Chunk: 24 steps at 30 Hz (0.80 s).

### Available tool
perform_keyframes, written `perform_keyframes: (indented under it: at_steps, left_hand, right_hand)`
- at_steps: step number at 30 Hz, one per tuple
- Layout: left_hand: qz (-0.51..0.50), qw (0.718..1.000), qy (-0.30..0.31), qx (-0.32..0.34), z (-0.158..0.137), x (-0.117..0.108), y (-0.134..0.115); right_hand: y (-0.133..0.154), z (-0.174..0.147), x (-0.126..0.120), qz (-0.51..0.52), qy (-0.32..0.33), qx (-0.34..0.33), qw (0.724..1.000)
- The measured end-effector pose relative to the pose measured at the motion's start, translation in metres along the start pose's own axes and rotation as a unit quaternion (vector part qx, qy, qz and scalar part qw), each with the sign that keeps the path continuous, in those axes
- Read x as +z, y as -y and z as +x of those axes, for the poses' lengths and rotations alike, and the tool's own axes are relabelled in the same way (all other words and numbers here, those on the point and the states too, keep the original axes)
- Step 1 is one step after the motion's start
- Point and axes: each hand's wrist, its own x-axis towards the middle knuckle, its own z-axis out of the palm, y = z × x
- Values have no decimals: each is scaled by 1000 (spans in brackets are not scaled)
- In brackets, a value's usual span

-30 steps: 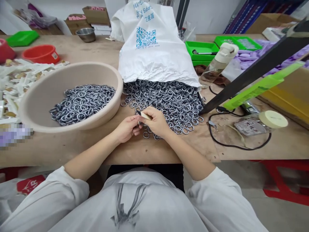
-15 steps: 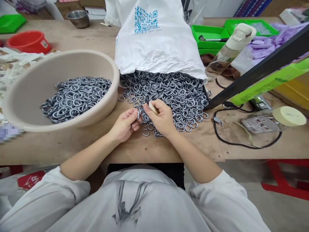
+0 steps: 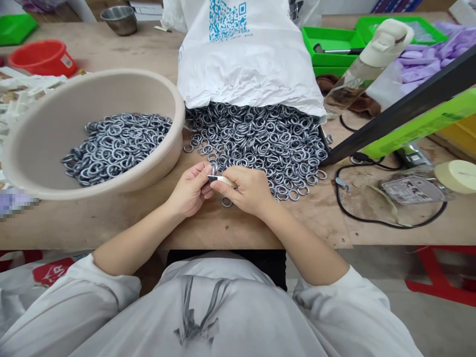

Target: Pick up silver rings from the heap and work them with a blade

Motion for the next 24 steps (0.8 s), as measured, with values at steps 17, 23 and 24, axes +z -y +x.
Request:
perform_keyframes:
  at_steps: [17, 23, 24]
  left_hand:
    - [70, 995, 11, 67, 2, -5, 7]
    - [28, 999, 37, -24, 3, -5, 6]
    - [23, 996, 63, -59, 2, -4, 5]
  right_hand:
    - [-3, 7, -1, 171, -80, 112, 976]
    - [-10, 10, 8, 322, -47, 152, 933]
    - [-11, 10, 7, 335, -48, 152, 929]
